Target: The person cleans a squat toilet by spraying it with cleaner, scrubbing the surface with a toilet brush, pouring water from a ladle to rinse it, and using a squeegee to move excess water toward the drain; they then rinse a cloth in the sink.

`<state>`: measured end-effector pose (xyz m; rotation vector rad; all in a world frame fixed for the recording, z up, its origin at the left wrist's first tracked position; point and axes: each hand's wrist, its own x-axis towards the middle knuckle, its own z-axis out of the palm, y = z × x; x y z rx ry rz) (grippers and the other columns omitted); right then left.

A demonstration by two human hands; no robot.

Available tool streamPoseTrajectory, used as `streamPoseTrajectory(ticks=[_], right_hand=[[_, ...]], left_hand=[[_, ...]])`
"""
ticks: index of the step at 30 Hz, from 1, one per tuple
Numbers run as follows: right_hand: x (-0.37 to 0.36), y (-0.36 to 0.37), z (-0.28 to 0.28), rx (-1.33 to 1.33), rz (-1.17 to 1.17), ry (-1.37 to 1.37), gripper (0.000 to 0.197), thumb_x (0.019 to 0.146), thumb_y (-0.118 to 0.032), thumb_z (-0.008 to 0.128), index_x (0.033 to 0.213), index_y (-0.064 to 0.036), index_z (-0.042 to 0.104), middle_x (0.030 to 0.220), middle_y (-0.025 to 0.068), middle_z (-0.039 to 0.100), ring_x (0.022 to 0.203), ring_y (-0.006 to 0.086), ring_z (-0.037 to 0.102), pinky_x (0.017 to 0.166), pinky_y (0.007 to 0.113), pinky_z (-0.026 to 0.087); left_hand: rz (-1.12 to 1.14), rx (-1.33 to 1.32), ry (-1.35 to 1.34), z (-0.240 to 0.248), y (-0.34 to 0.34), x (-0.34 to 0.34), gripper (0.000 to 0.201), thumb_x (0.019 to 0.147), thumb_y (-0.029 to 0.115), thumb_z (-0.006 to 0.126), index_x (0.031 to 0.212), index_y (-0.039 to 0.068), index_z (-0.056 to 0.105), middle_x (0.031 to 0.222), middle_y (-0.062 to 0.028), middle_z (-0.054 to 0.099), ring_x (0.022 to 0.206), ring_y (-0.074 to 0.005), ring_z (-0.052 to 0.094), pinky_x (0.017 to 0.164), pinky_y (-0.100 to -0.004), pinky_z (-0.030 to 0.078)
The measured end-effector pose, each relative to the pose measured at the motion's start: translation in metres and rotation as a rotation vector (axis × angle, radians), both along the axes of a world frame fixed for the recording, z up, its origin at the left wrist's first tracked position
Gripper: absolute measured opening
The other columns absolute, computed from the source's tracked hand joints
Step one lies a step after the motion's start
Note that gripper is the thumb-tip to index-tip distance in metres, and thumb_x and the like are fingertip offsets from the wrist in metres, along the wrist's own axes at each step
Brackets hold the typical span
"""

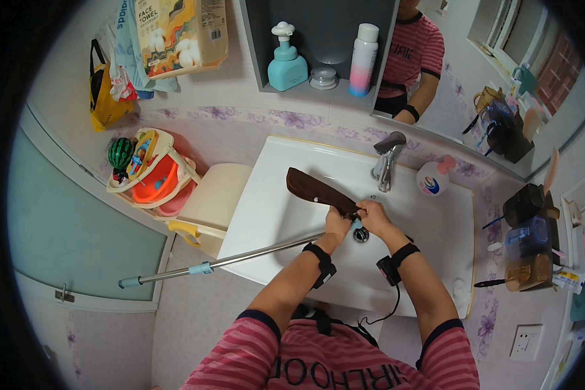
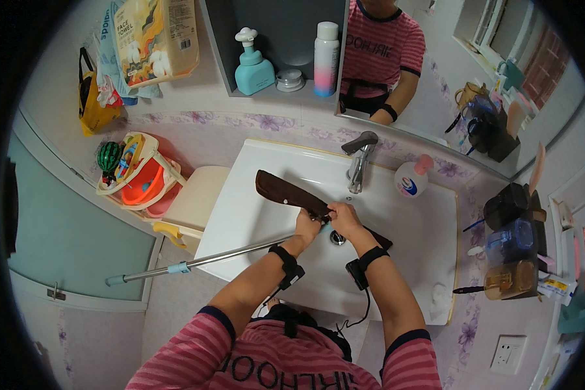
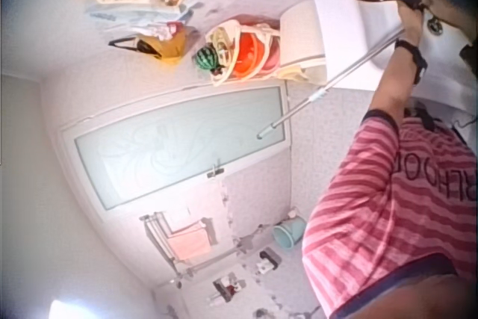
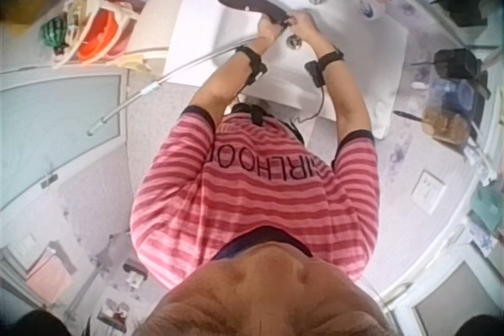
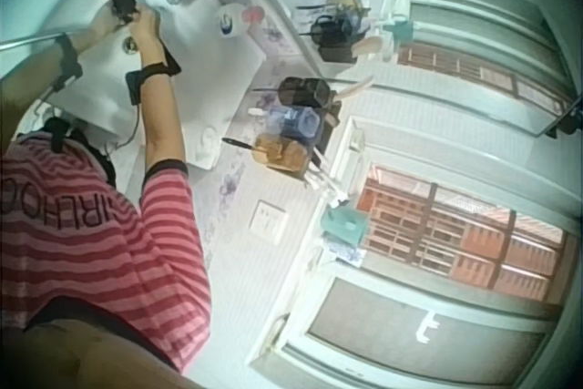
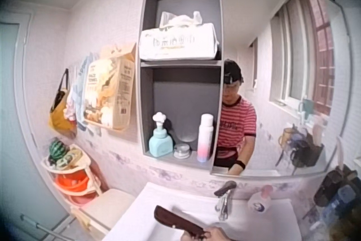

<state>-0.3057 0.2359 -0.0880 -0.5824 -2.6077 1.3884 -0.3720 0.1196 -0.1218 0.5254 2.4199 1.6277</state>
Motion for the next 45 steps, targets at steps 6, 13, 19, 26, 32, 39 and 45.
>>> streamPoseTrajectory(ticks=[6, 13, 19, 26, 32, 39, 45], right_hand=[[-0.01, -0.012, -0.009, 0.097, -0.06, 0.106, 0.021, 0.079, -0.004, 0.05, 0.1, 0.0004, 0.053, 0.102, 0.0191, 0.055, 0.096, 0.0326, 0.053, 0.083, 0.036, 0.042], [-0.002, -0.01, -0.011, -0.098, -0.154, 0.029, 0.025, 0.085, -0.011, 0.045, 0.108, -0.0019, 0.046, 0.103, 0.0192, 0.055, 0.099, 0.0339, 0.052, 0.085, 0.036, 0.04], [-0.005, -0.014, 0.003, -0.094, -0.074, -0.04, 0.031, 0.084, -0.012, 0.047, 0.113, -0.0025, 0.043, 0.108, 0.0216, 0.051, 0.102, 0.0349, 0.049, 0.088, 0.037, 0.038], [-0.034, -0.076, 0.049, 0.362, 0.06, 0.254, 0.046, 0.077, -0.014, 0.055, 0.12, -0.0065, 0.04, 0.114, 0.0176, 0.048, 0.105, 0.0324, 0.047, 0.091, 0.04, 0.035], [-0.077, -0.084, 0.052, 0.525, -0.008, 0.186, 0.037, 0.078, -0.014, 0.055, 0.113, -0.0072, 0.047, 0.109, 0.0111, 0.053, 0.102, 0.0269, 0.05, 0.087, 0.039, 0.038], [-0.09, -0.082, 0.048, 0.146, -0.012, 0.255, 0.023, 0.083, -0.013, 0.049, 0.103, -0.001, 0.053, 0.093, 0.0184, 0.057, 0.085, 0.0327, 0.055, 0.075, 0.035, 0.043], [-0.107, -0.089, 0.048, -0.086, 0.001, 0.075, 0.029, 0.086, -0.022, 0.047, 0.105, -0.0007, 0.053, 0.082, 0.0169, 0.059, 0.077, 0.0248, 0.056, 0.073, 0.031, 0.043]], left_hand=[[0.093, -0.04, -0.088, -0.018, -0.029, -0.048, 0.027, 0.073, 0.004, 0.06, 0.095, -0.005, 0.049, 0.078, -0.0205, 0.06, 0.072, -0.0324, 0.059, 0.064, -0.0356, 0.046], [0.357, 0.371, 0.003, 0.047, -0.05, -0.073, 0.05, 0.077, -0.008, 0.053, 0.122, 0.004, 0.035, 0.09, -0.0097, 0.053, 0.071, -0.017, 0.055, 0.061, -0.0271, 0.047], [-0.036, 0.15, 0.199, 0.095, -0.076, -0.085, 0.071, 0.073, -0.022, 0.038, 0.132, 0.016, 0.025, 0.099, -0.0106, 0.051, 0.069, -0.0167, 0.055, 0.058, -0.0246, 0.049], [-0.189, -0.012, 0.273, 0.112, -0.095, -0.096, 0.069, 0.072, -0.022, 0.037, 0.13, 0.014, 0.033, 0.102, -0.0131, 0.052, 0.072, -0.0188, 0.057, 0.064, -0.0262, 0.05], [-0.431, -0.118, 0.595, 0.133, -0.106, -0.12, 0.052, 0.076, -0.014, 0.041, 0.125, 0.005, 0.038, 0.098, -0.0171, 0.054, 0.077, -0.0247, 0.058, 0.069, -0.0302, 0.05], [-0.573, -0.096, -0.249, 0.153, -0.118, -0.152, 0.035, 0.086, -0.001, 0.038, 0.12, 0.005, 0.045, 0.101, -0.0069, 0.055, 0.081, -0.0143, 0.058, 0.071, -0.0258, 0.05], [-0.621, -0.083, -0.567, 0.148, -0.125, -0.185, 0.036, 0.084, 0.006, 0.041, 0.12, 0.007, 0.045, 0.106, -0.0055, 0.052, 0.091, -0.0147, 0.054, 0.072, -0.0294, 0.052]])
